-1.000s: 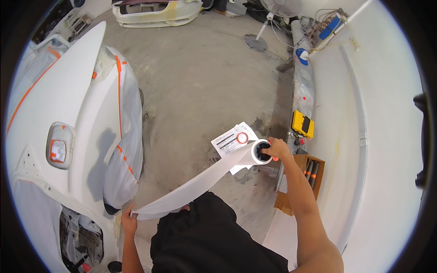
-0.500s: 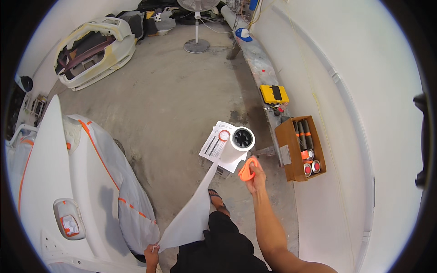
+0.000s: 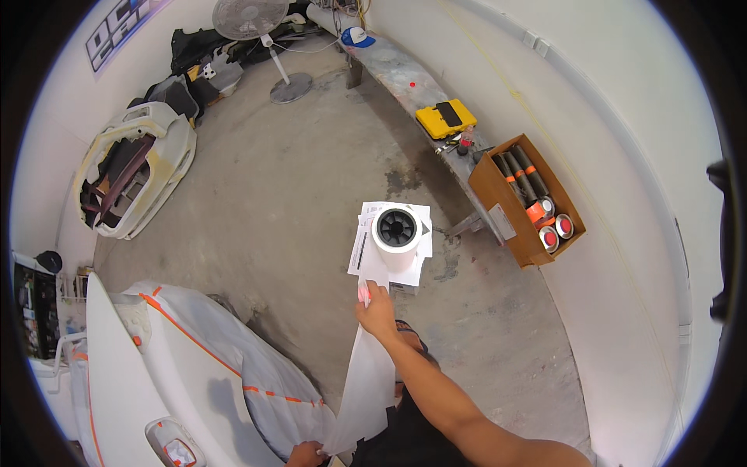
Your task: The person applies masking tape and paper to the edges of a white car door and its window opening. They unroll and tear off pieces of masking paper, then press orange tape along the door frame and window perimeter to secure the paper in place.
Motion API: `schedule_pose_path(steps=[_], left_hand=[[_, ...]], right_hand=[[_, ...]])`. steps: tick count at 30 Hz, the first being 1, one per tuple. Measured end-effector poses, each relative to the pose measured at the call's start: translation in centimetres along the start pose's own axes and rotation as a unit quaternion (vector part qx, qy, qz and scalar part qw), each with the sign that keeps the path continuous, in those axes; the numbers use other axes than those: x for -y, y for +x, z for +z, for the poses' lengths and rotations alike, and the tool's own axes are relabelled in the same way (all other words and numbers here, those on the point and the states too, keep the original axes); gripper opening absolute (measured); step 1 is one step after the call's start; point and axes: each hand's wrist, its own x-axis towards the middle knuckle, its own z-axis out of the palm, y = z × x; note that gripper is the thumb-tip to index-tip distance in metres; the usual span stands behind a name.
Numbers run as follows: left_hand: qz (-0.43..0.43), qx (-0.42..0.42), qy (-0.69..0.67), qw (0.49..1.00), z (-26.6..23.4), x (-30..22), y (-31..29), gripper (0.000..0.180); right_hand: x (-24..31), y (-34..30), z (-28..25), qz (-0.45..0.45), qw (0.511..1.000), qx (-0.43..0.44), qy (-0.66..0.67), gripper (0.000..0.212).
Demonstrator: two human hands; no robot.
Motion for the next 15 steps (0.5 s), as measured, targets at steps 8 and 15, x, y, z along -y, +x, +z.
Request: schedule_pose_path(steps=[8,15], left_hand=[[0.221,-0.341,-0.440,0.801,-24.1,-25.2,10.2,0.091],[0.067,-0.383,-0.225,0.893,-31.9,-32.8,13.5,0.029]], right_hand=[[-2.1,-2.0,2.7,-0.047,0.992,-0.033,0.114,0.051],[-3.8,-3.9,0.7,0.105,0.953,0.065,0.275,0.040]])
